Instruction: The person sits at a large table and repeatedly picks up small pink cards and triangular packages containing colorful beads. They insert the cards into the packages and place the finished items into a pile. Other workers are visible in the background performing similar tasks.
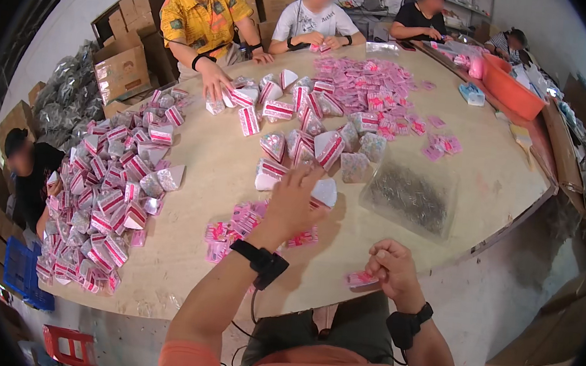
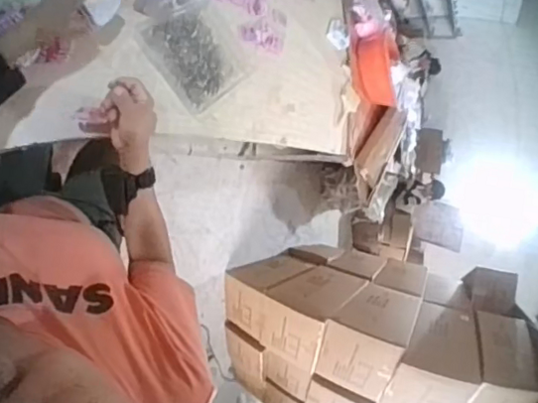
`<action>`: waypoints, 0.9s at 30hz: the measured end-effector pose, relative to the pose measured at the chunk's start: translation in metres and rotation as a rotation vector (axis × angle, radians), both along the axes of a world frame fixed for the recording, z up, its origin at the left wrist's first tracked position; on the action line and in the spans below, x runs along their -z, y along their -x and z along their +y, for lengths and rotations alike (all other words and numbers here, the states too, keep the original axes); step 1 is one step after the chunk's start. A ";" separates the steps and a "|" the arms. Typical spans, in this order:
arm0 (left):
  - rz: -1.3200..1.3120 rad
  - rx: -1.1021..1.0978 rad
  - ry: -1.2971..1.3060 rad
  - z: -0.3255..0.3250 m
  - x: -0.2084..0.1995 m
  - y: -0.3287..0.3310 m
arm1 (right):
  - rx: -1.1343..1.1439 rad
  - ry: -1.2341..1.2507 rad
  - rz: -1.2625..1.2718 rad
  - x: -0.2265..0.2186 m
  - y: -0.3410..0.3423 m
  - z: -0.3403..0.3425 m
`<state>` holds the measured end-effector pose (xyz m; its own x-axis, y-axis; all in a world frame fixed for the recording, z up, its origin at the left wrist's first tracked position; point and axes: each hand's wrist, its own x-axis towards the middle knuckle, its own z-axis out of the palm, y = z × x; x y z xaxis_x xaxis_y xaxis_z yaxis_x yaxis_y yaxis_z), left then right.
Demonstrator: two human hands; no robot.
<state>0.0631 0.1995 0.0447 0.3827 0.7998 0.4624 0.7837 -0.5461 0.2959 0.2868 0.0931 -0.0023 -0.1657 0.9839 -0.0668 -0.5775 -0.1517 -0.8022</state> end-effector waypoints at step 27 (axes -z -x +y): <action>-0.412 0.182 0.388 0.050 -0.211 -0.040 | 0.005 -0.003 -0.013 0.003 -0.003 -0.003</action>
